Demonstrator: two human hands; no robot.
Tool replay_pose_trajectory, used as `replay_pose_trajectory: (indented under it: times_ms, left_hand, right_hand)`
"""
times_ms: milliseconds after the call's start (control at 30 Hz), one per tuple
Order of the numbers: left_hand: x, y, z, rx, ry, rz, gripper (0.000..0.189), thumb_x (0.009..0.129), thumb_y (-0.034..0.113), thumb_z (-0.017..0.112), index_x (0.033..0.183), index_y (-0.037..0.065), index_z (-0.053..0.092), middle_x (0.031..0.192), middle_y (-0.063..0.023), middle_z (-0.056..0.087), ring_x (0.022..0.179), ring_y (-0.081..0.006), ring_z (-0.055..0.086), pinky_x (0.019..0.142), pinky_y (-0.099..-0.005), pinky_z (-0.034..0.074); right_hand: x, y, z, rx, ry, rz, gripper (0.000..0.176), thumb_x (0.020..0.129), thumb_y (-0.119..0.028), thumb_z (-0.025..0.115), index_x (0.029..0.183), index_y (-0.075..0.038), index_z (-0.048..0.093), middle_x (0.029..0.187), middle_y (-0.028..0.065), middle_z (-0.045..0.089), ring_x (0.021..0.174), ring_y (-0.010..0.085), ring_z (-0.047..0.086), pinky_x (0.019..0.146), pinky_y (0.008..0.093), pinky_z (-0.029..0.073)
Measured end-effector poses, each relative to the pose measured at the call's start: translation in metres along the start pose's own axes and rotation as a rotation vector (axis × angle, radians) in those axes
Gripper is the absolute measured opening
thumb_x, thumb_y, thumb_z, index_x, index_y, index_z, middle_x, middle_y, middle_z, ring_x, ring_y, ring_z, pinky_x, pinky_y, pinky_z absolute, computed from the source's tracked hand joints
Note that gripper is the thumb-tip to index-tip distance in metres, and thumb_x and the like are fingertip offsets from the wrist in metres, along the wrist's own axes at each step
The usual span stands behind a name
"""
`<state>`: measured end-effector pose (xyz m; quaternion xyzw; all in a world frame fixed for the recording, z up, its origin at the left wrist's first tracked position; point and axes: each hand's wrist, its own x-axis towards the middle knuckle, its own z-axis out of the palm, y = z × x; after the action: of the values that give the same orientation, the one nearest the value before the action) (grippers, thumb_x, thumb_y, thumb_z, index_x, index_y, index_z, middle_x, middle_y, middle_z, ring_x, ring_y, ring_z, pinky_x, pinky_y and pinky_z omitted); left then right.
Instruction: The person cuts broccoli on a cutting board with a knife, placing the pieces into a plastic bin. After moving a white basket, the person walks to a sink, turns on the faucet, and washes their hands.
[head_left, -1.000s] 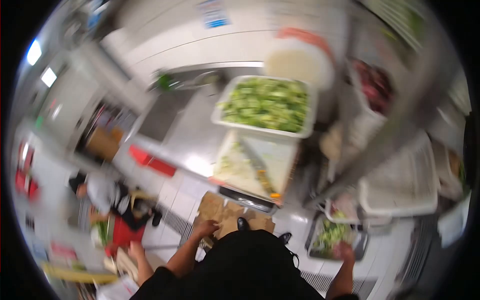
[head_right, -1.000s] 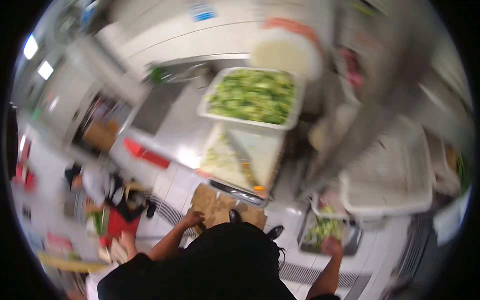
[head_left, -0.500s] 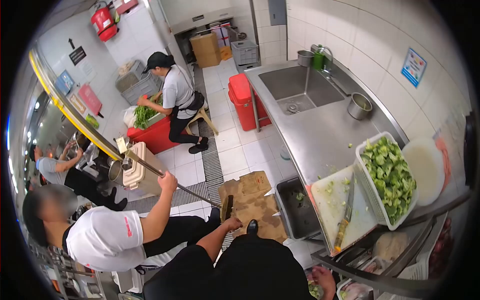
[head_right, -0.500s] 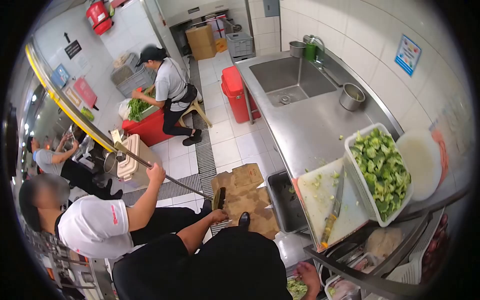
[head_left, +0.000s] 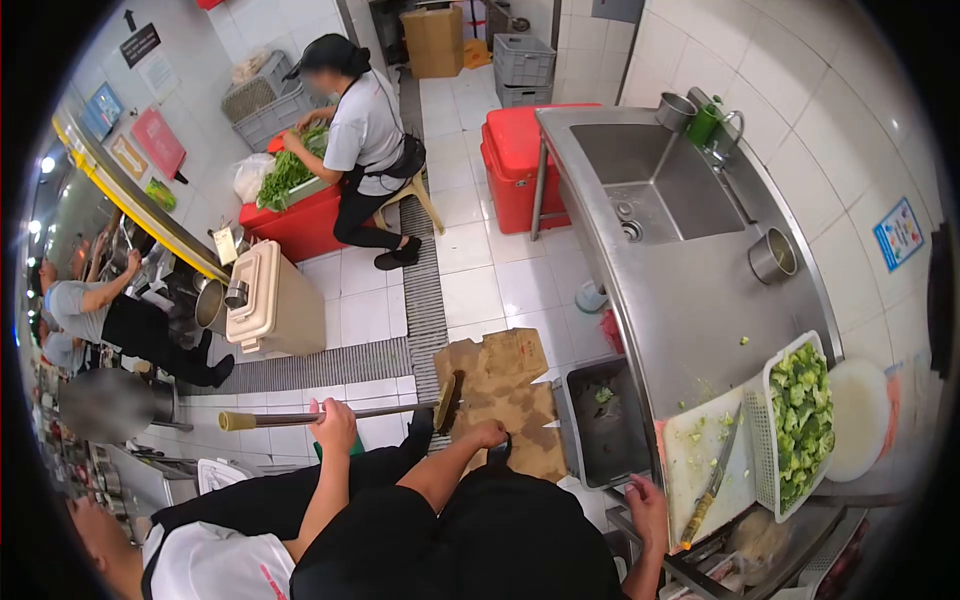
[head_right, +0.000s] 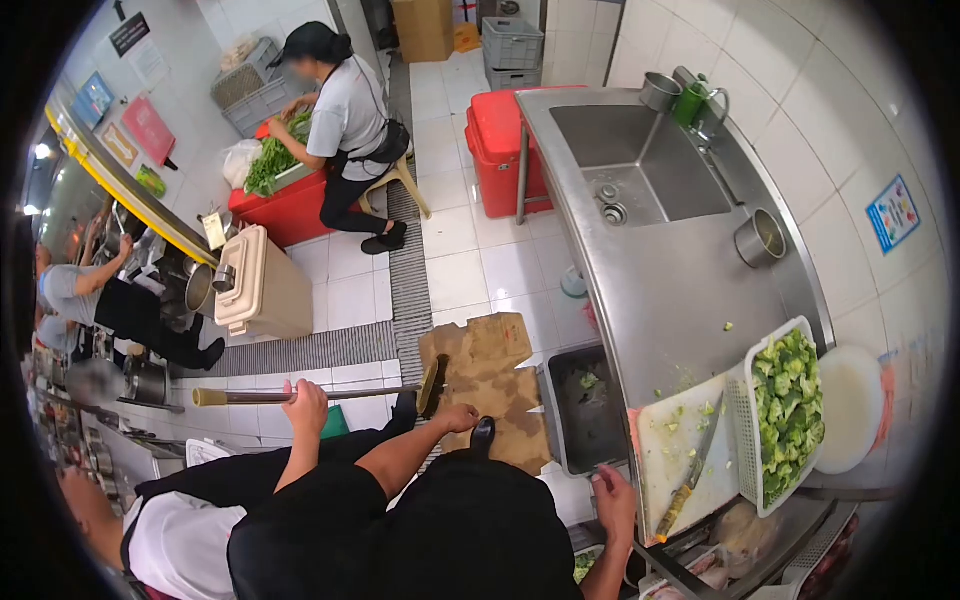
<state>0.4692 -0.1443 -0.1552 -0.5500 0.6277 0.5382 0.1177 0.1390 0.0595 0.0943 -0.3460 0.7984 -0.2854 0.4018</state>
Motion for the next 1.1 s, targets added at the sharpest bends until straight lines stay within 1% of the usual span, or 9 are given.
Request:
replay_pose_trajectory:
  times_ms: [267, 333, 600, 667, 800, 867, 900, 933, 1100]
  left_hand:
    - [0.029, -0.055, -0.031, -0.008, 0.072, 0.007, 0.043, 0.083, 0.035, 0.069, 0.117, 0.009, 0.074, 0.114, -0.0211, 0.074, 0.108, -0.038, 0.069, 0.094, -0.0441, 0.054]
    - [0.029, -0.066, -0.041, -0.016, 0.062, -0.008, 0.043, 0.084, 0.035, 0.068, 0.116, 0.008, 0.075, 0.116, -0.0221, 0.073, 0.111, -0.039, 0.068, 0.097, -0.0445, 0.053]
    - [0.016, -0.108, -0.059, -0.269, 0.164, -0.118, 0.035, 0.083, 0.034, 0.068, 0.104, 0.008, 0.077, 0.103, -0.0214, 0.075, 0.104, -0.0389, 0.07, 0.093, -0.0441, 0.054]
    - [0.011, -0.123, -0.056, -0.335, 0.309, -0.03, 0.03, 0.088, 0.026, 0.068, 0.105, 0.002, 0.076, 0.077, -0.0121, 0.071, 0.071, -0.0225, 0.068, 0.066, -0.0378, 0.054]
    - [0.013, -0.157, -0.048, -0.477, 0.317, -0.16, 0.024, 0.092, 0.027, 0.067, 0.101, 0.007, 0.074, 0.068, -0.0009, 0.06, 0.057, -0.0126, 0.055, 0.05, -0.0331, 0.046]
    - [0.008, -0.154, -0.055, -0.579, 0.317, -0.269, 0.023, 0.094, 0.03, 0.067, 0.101, 0.008, 0.071, 0.068, 0.0008, 0.059, 0.057, -0.0113, 0.053, 0.048, -0.0306, 0.044]
    - [0.003, -0.144, -0.062, -0.669, 0.322, -0.391, 0.027, 0.088, 0.028, 0.067, 0.095, 0.004, 0.075, 0.076, -0.0103, 0.07, 0.07, -0.0208, 0.068, 0.068, -0.0367, 0.053]
    - [0.002, -0.143, -0.066, -0.687, 0.336, -0.407, 0.025, 0.089, 0.027, 0.066, 0.094, 0.004, 0.074, 0.07, -0.0047, 0.066, 0.057, -0.0152, 0.06, 0.057, -0.0345, 0.048]
    - [-0.001, -0.108, -0.109, -0.82, 0.273, -0.482, 0.021, 0.092, 0.025, 0.064, 0.082, 0.008, 0.068, 0.063, 0.0009, 0.057, 0.05, -0.0124, 0.052, 0.045, -0.0291, 0.04]
  right_hand:
    - [0.036, -0.034, 0.035, -0.21, -0.1, -0.018, 0.04, 0.096, -0.024, 0.068, 0.129, -0.002, 0.068, 0.096, 0.0104, 0.073, 0.089, 0.0162, 0.068, 0.082, 0.0313, 0.054]
    - [0.053, -0.03, 0.043, -0.187, -0.168, 0.03, 0.043, 0.094, -0.029, 0.07, 0.129, -0.005, 0.068, 0.11, 0.0191, 0.076, 0.101, 0.0284, 0.074, 0.088, 0.0372, 0.055]
    - [0.118, -0.102, 0.064, -0.309, -0.249, -0.086, 0.041, 0.095, -0.03, 0.069, 0.128, -0.006, 0.07, 0.11, 0.0207, 0.075, 0.102, 0.0311, 0.074, 0.09, 0.0386, 0.056]
    - [0.137, -0.12, 0.07, -0.347, -0.262, -0.14, 0.04, 0.096, -0.03, 0.068, 0.129, -0.007, 0.069, 0.109, 0.0207, 0.075, 0.102, 0.0321, 0.074, 0.09, 0.0385, 0.056]
    - [0.192, -0.153, 0.078, -0.303, -0.234, -0.23, 0.036, 0.097, -0.025, 0.067, 0.128, -0.006, 0.07, 0.114, 0.0191, 0.074, 0.103, 0.03, 0.073, 0.09, 0.0378, 0.057]
    - [0.224, -0.167, 0.083, -0.219, -0.197, -0.285, 0.035, 0.097, -0.023, 0.067, 0.128, -0.005, 0.069, 0.115, 0.0185, 0.074, 0.103, 0.0289, 0.073, 0.09, 0.0369, 0.057]
    - [0.241, -0.174, 0.084, -0.132, -0.163, -0.34, 0.035, 0.098, -0.02, 0.066, 0.128, -0.004, 0.069, 0.117, 0.0178, 0.074, 0.103, 0.0277, 0.073, 0.089, 0.0359, 0.057]
    - [0.259, -0.18, 0.083, -0.133, -0.163, -0.339, 0.035, 0.098, -0.02, 0.066, 0.128, -0.004, 0.069, 0.117, 0.0178, 0.074, 0.103, 0.0277, 0.073, 0.089, 0.0359, 0.057]
    - [0.338, -0.221, 0.074, -0.078, -0.114, -0.333, 0.034, 0.098, -0.015, 0.065, 0.128, -0.001, 0.068, 0.116, 0.0161, 0.074, 0.101, 0.0252, 0.073, 0.087, 0.0339, 0.057]
